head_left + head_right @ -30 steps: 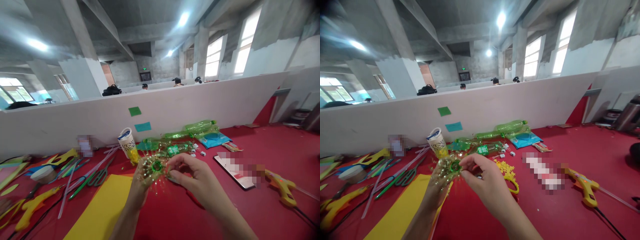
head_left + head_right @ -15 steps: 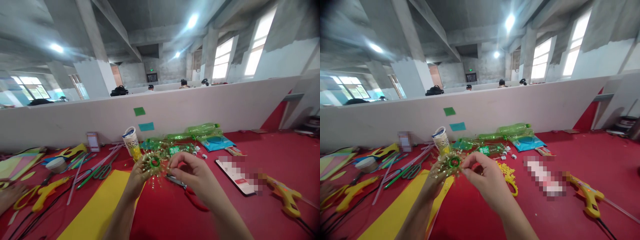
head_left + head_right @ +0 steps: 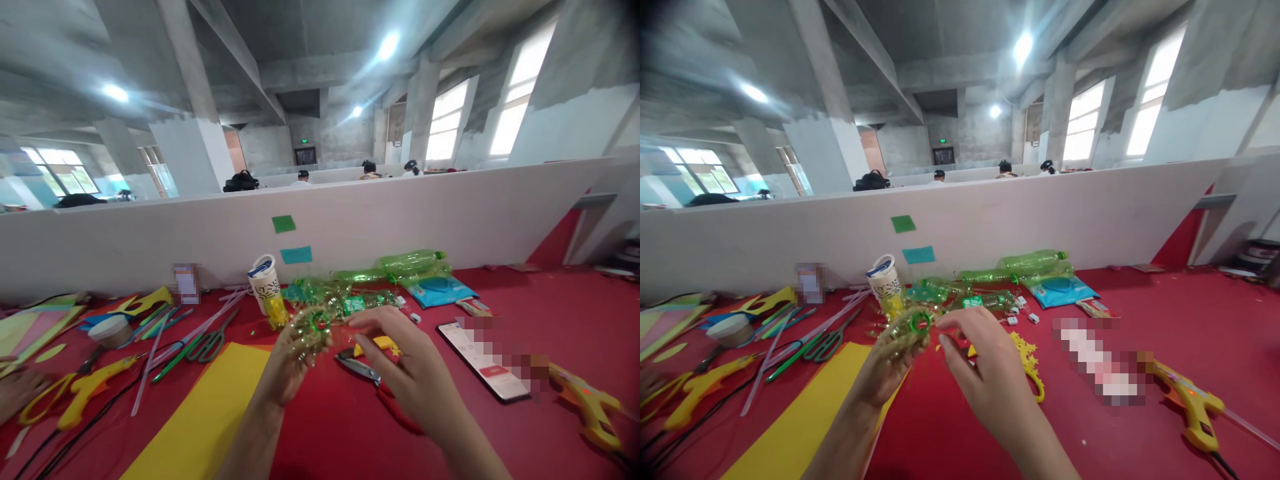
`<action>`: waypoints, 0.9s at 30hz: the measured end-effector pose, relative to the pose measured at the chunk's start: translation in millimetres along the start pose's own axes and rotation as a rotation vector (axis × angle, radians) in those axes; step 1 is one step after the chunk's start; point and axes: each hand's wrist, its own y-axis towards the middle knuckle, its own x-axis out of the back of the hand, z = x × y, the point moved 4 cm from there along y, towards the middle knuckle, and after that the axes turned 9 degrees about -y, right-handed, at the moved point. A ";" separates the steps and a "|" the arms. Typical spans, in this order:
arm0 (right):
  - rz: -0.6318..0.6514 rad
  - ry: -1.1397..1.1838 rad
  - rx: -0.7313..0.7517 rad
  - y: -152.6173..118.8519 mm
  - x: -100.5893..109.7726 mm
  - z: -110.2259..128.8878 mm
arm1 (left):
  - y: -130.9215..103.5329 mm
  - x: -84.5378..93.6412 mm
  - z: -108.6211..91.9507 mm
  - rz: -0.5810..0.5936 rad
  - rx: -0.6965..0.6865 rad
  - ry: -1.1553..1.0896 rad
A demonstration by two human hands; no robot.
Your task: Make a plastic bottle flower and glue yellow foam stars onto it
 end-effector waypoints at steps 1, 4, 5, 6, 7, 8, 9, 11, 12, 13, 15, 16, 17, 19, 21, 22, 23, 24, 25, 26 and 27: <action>0.007 -0.008 0.021 0.0 -0.5 2.2 | 0.4 0.2 1.7 0.009 0.004 -0.025; 0.019 -0.025 0.069 -0.7 -2.1 9.4 | 1.7 -1.5 5.7 0.053 -0.001 -0.069; 0.020 -0.034 0.085 -1.2 -2.3 11.7 | 2.2 -2.0 6.4 0.067 0.000 -0.072; 0.021 -0.043 0.100 -1.8 -2.5 13.7 | 2.7 -2.0 6.5 0.078 0.001 -0.073; 0.022 -0.052 0.111 -2.4 -2.4 15.2 | 3.2 -1.6 6.1 0.086 0.000 -0.076; 0.020 -0.059 0.118 -3.0 -2.2 16.2 | 3.6 -0.9 5.2 0.091 0.000 -0.078; 0.017 -0.065 0.118 -3.5 -1.8 16.7 | 3.8 0.1 4.0 0.095 -0.001 -0.080; 0.012 -0.075 0.109 -3.8 -1.3 16.9 | 3.8 1.7 1.3 0.109 -0.001 -0.084; 0.008 -0.082 0.105 -3.6 -1.3 16.8 | 3.5 2.0 0.1 0.118 0.002 -0.082; 0.007 -0.090 0.104 -3.2 -1.5 16.9 | 3.2 2.0 -0.8 0.127 0.007 -0.077; 0.012 -0.111 0.111 -1.9 -2.8 17.4 | 2.6 1.1 -1.6 0.144 0.021 -0.064; 0.010 -0.121 0.119 -1.3 -3.2 17.8 | 2.4 0.4 -1.5 0.149 0.027 -0.057; -0.004 -0.131 0.128 -0.8 -3.1 18.2 | 2.4 -0.1 -1.2 0.150 0.031 -0.051; -0.082 -0.158 0.136 -1.3 0.1 18.7 | 2.9 -0.3 -0.5 0.138 0.032 -0.038; -0.220 -0.174 0.136 -4.6 7.2 19.3 | 3.6 0.9 0.0 0.111 0.027 -0.013; -0.295 -0.165 0.132 -7.5 11.4 19.6 | 3.8 1.6 0.1 0.097 0.024 0.002; -0.362 -0.137 0.128 -10.9 15.4 20.0 | 3.8 2.2 0.2 0.086 0.022 0.015; -0.405 -0.094 0.127 -14.1 18.2 20.5 | 3.7 2.6 0.1 0.077 0.020 0.026; -0.422 -0.045 0.125 -16.7 19.7 21.0 | 3.4 2.6 0.1 0.071 0.019 0.034; -0.402 -0.003 0.121 -18.2 19.0 21.4 | 3.0 2.0 0.0 0.070 0.019 0.040; -0.347 0.023 0.113 -18.4 16.2 21.7 | 2.5 0.9 -0.2 0.073 0.017 0.044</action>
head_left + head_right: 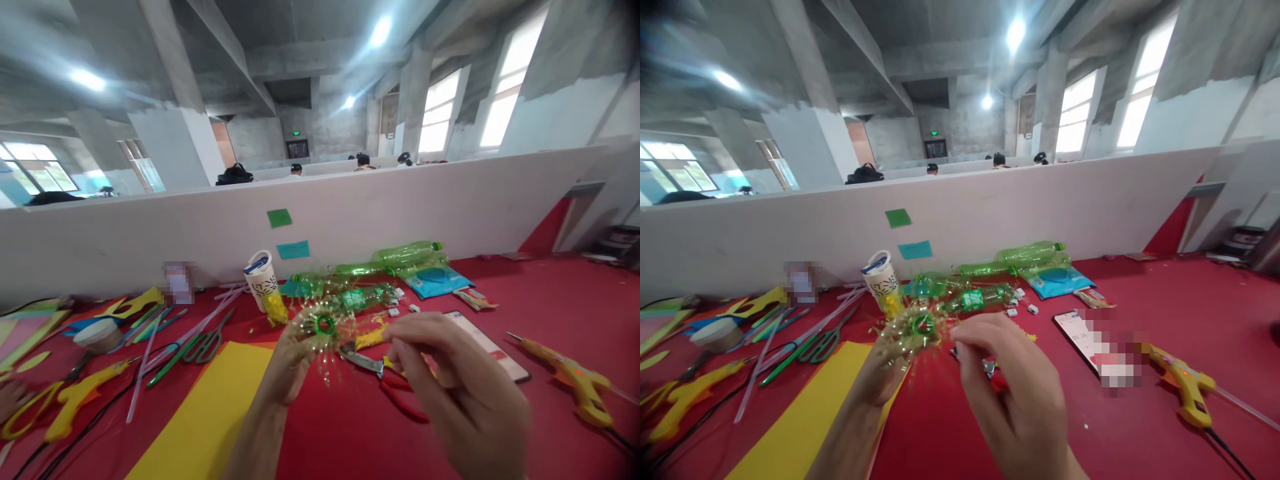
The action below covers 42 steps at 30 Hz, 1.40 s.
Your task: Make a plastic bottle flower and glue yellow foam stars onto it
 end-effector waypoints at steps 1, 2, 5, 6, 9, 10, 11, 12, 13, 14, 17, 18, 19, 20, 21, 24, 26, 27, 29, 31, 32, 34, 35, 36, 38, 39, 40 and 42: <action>0.079 0.007 -0.013 -0.8 -4.6 -0.1 | -0.4 -1.7 -0.3 0.007 -0.003 0.004; 0.165 -0.006 -0.031 -1.5 -10.3 -0.9 | -0.7 -3.8 -0.5 0.017 -0.005 0.009; 0.311 -0.103 -0.111 -1.9 -24.5 -8.3 | -1.2 -9.4 -1.3 0.043 -0.007 0.032; 0.313 -0.134 -0.140 -1.5 -27.0 -11.5 | -1.1 -10.4 -1.5 0.045 -0.010 0.040; 0.298 -0.170 -0.204 -0.5 -30.2 -18.6 | -0.4 -10.7 -2.3 0.043 -0.023 0.047; 0.303 -0.159 -0.226 -0.6 -30.8 -20.1 | -0.2 -10.4 -2.2 0.042 -0.023 0.043; 0.312 -0.140 -0.248 -0.8 -31.5 -21.0 | 0.0 -10.1 -1.8 0.041 -0.019 0.039; 0.324 -0.116 -0.271 -1.1 -32.4 -21.6 | 0.0 -10.0 -1.3 0.042 -0.016 0.034; 0.337 -0.090 -0.292 -1.5 -33.4 -21.7 | -0.1 -10.1 -0.6 0.045 -0.012 0.027; 0.346 -0.064 -0.313 -1.8 -34.6 -21.7 | -0.2 -10.5 0.2 0.052 -0.010 0.019; 0.331 0.042 -0.367 -1.7 -38.0 -21.3 | -0.7 -11.2 3.8 0.076 0.005 -0.010; 0.312 0.082 -0.384 -1.3 -38.8 -21.4 | -0.6 -10.7 5.1 0.074 0.008 -0.019; 0.290 0.117 -0.398 -0.7 -39.4 -21.8 | -0.4 -9.7 6.3 0.066 0.008 -0.024; 0.271 0.143 -0.408 -0.1 -39.9 -22.3 | 0.0 -8.2 7.4 0.053 0.005 -0.028; 0.258 0.157 -0.414 0.5 -40.3 -22.9 | 0.5 -6.5 8.3 0.040 0.000 -0.031; 0.242 0.135 -0.385 2.0 -41.2 -24.3 | 2.4 -2.2 10.2 0.023 -0.012 -0.052; 0.221 0.093 -0.330 2.4 -41.2 -24.4 | 3.4 -0.7 10.9 0.020 -0.012 -0.070; 0.206 0.071 -0.303 2.1 -41.1 -24.4 | 3.6 -0.3 11.0 0.016 -0.014 -0.074; 0.180 0.029 -0.268 0.7 -41.2 -24.4 | 3.8 -0.3 11.0 0.005 -0.013 -0.074; 0.176 -0.003 -0.264 -1.4 -42.0 -24.4 | 3.7 -1.1 11.0 -0.005 -0.014 -0.071; 0.180 -0.011 -0.272 -2.4 -42.5 -24.2 | 3.7 -1.5 11.0 -0.009 -0.013 -0.069; 0.196 0.012 -0.298 -3.8 -43.9 -23.4 | 3.8 -2.2 11.1 -0.022 -0.015 -0.064; 0.207 0.038 -0.314 -4.2 -44.8 -22.8 | 3.9 -2.5 11.1 -0.027 -0.017 -0.061; 0.220 0.065 -0.328 -4.3 -45.7 -22.3 | 4.0 -2.8 11.2 -0.030 -0.018 -0.060; 0.249 0.102 -0.344 -4.3 -47.5 -21.6 | 4.3 -3.6 11.0 -0.027 -0.023 -0.064; 0.259 0.106 -0.348 -4.2 -48.1 -21.6 | 4.3 -3.9 10.9 -0.026 -0.025 -0.067; 0.262 0.099 -0.349 -4.1 -48.2 -21.9 | 4.2 -4.2 10.8 -0.026 -0.025 -0.068; 0.249 0.063 -0.331 -3.8 -47.1 -22.4 | 3.6 -4.6 10.5 -0.028 -0.025 -0.063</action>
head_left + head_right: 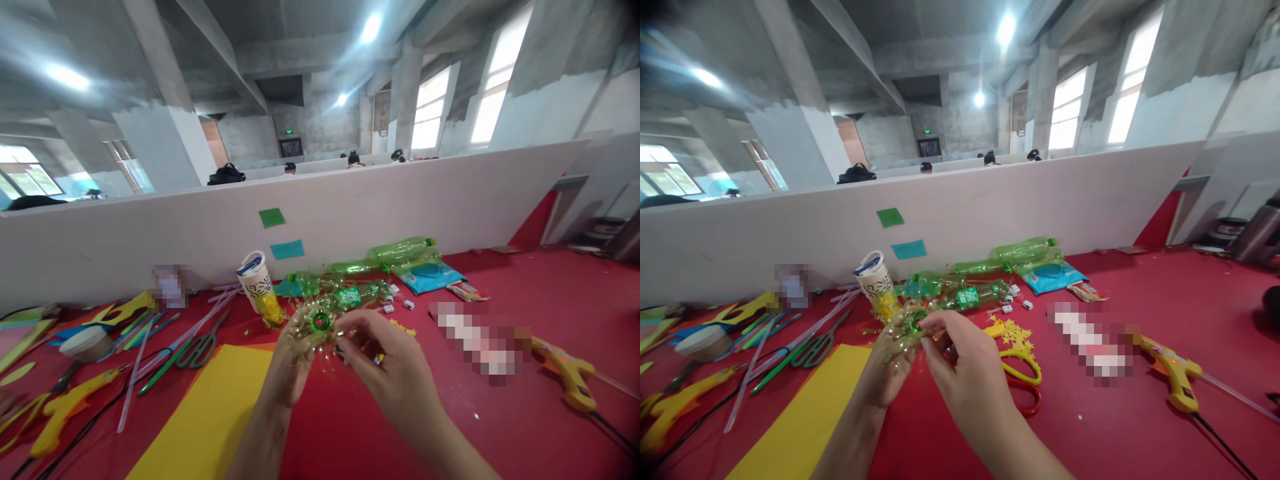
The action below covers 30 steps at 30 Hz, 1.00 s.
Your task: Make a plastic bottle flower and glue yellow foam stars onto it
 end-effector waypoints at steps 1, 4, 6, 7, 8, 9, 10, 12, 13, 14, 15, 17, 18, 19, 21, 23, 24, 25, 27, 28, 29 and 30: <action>-0.013 -0.026 0.018 0.0 0.9 0.2 | -0.4 -0.3 -0.3 0.001 -0.001 0.005; -0.033 -0.106 0.086 -0.1 3.5 2.0 | -1.4 -1.8 -2.2 0.020 -0.021 0.009; -0.022 -0.126 0.125 0.3 4.6 3.7 | -1.9 -2.6 -4.0 0.037 -0.038 0.003; -0.015 -0.125 0.143 0.7 5.2 4.6 | -2.0 -2.8 -5.0 0.043 -0.044 0.000; -0.012 -0.122 0.160 1.1 5.8 5.5 | -2.0 -2.8 -5.7 0.046 -0.045 0.000; -0.010 -0.118 0.172 1.6 6.5 6.3 | -2.0 -2.6 -6.3 0.047 -0.045 0.000; -0.009 -0.118 0.174 2.2 7.2 6.7 | -2.0 -2.4 -6.8 0.046 -0.043 0.000; -0.009 -0.127 0.159 3.0 8.5 6.8 | -2.0 -2.1 -7.4 0.042 -0.037 0.001; -0.004 -0.134 0.145 3.2 9.0 6.5 | -2.0 -2.0 -7.6 0.040 -0.034 0.000; 0.003 -0.142 0.129 3.3 9.2 6.0 | -2.1 -2.0 -7.6 0.037 -0.031 -0.001; 0.004 -0.150 0.117 3.2 9.6 5.6 | -2.2 -2.1 -7.7 0.032 -0.030 -0.003; 0.004 -0.163 0.115 2.7 10.3 5.3 | -2.6 -2.5 -7.6 0.025 -0.025 -0.001; 0.003 -0.170 0.124 2.4 10.5 5.4 | -3.0 -3.0 -7.6 0.026 -0.023 0.003; 0.002 -0.176 0.138 2.0 10.7 5.6 | -3.3 -3.6 -7.6 0.031 -0.020 0.008; 0.014 -0.179 0.164 1.4 10.7 6.2 | -3.9 -5.1 -7.7 0.042 -0.017 0.015; 0.020 -0.171 0.189 0.6 11.0 7.4 | -4.2 -6.2 -8.0 0.045 -0.016 0.010; 0.024 -0.165 0.205 0.1 11.2 8.3 | -4.2 -6.6 -8.1 0.042 -0.013 0.006; 0.027 -0.158 0.220 -0.3 11.3 9.1 | -4.1 -6.9 -8.2 0.039 -0.012 0.002; 0.030 -0.153 0.232 -0.8 11.1 10.0 | -3.8 -7.3 -8.5 0.029 -0.015 0.005; 0.034 -0.154 0.230 -0.9 10.6 9.8 | -3.6 -7.3 -8.6 0.021 -0.019 0.011; 0.038 -0.154 0.220 -0.8 10.0 9.3 | -3.4 -7.1 -8.7 0.012 -0.024 0.018; 0.039 -0.152 0.206 -0.5 9.5 8.5 | -3.3 -6.9 -8.8 0.005 -0.029 0.024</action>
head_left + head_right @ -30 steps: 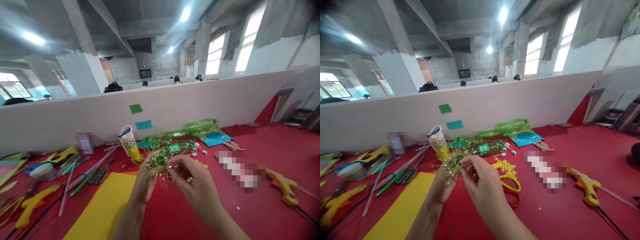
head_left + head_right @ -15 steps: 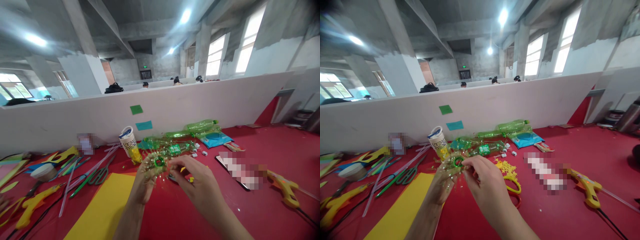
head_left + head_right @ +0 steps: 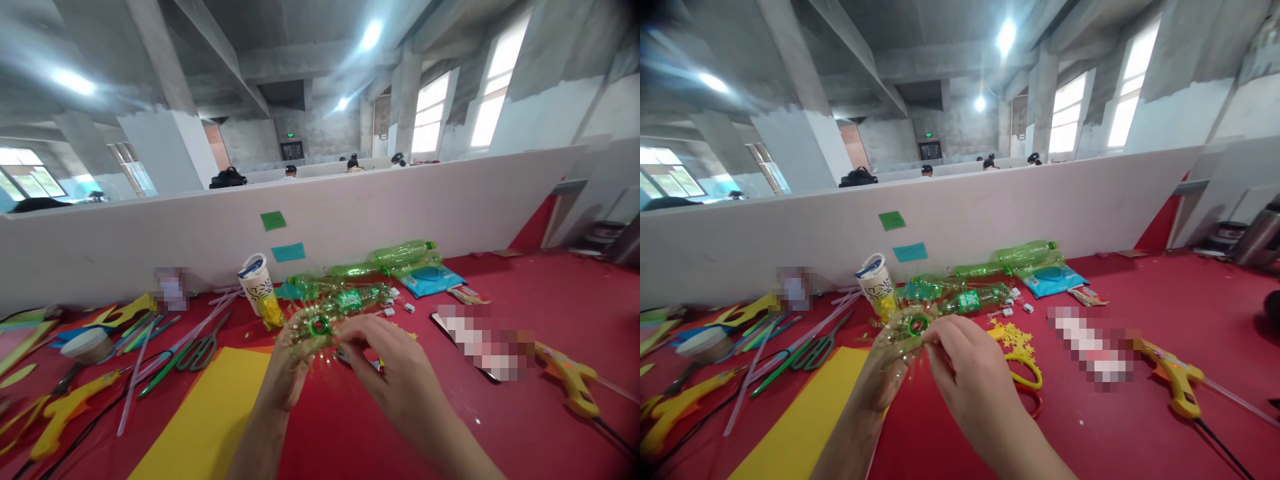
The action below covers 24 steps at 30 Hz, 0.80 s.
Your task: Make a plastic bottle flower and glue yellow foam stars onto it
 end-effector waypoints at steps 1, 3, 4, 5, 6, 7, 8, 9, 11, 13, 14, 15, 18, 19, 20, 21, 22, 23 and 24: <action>0.000 0.006 -0.018 0.2 -0.5 -0.9 | 0.0 0.2 0.0 -0.004 -0.002 0.006; 0.002 0.034 -0.054 0.8 -1.1 -2.6 | -0.1 0.3 0.1 -0.004 -0.004 0.014; 0.007 0.057 -0.075 1.2 -1.0 -3.2 | -0.3 0.3 0.0 -0.002 -0.006 0.015; 0.019 0.086 -0.098 1.7 -0.9 -3.7 | -0.5 0.4 -0.2 -0.001 -0.007 0.015; 0.037 0.121 -0.125 2.1 -0.7 -4.1 | -0.8 0.4 -0.2 -0.001 -0.005 0.012; 0.058 0.162 -0.156 2.5 -0.5 -4.5 | -1.0 0.5 -0.2 -0.001 -0.001 0.007; 0.080 0.201 -0.192 2.8 -0.3 -4.8 | -1.2 0.5 -0.2 -0.002 0.005 0.001; 0.100 0.235 -0.229 2.8 0.0 -5.2 | -1.3 0.6 -0.1 -0.002 0.014 -0.003; 0.123 0.279 -0.282 2.5 0.6 -5.7 | -1.3 1.0 -0.4 0.003 0.020 -0.005; 0.126 0.283 -0.290 2.0 0.6 -5.8 | -0.8 2.6 -2.2 -0.003 0.000 0.005; 0.114 0.265 -0.269 1.9 0.8 -5.6 | -0.5 4.0 -3.5 -0.012 -0.015 0.015; 0.092 0.229 -0.232 2.0 1.1 -5.0 | -0.1 5.7 -5.1 -0.023 -0.033 0.026; 0.007 0.035 -0.097 2.2 2.8 -2.7 | 1.0 11.6 -10.8 -0.069 -0.091 0.061; -0.010 -0.026 -0.064 2.1 3.0 -2.3 | 1.2 13.4 -12.8 -0.081 -0.109 0.072; -0.014 -0.071 -0.040 2.1 2.8 -2.1 | 1.4 15.0 -14.5 -0.092 -0.126 0.083; -0.010 -0.097 -0.020 2.1 2.5 -2.1 | 1.6 16.3 -15.8 -0.101 -0.136 0.094; -0.007 -0.111 -0.001 2.1 2.4 -2.2 | 1.7 17.4 -16.6 -0.107 -0.142 0.104; -0.008 -0.124 0.017 2.1 2.6 -2.5 | 1.8 18.1 -16.9 -0.108 -0.145 0.110; -0.014 -0.144 0.033 2.1 2.9 -2.9 | 1.9 18.5 -16.9 -0.107 -0.145 0.115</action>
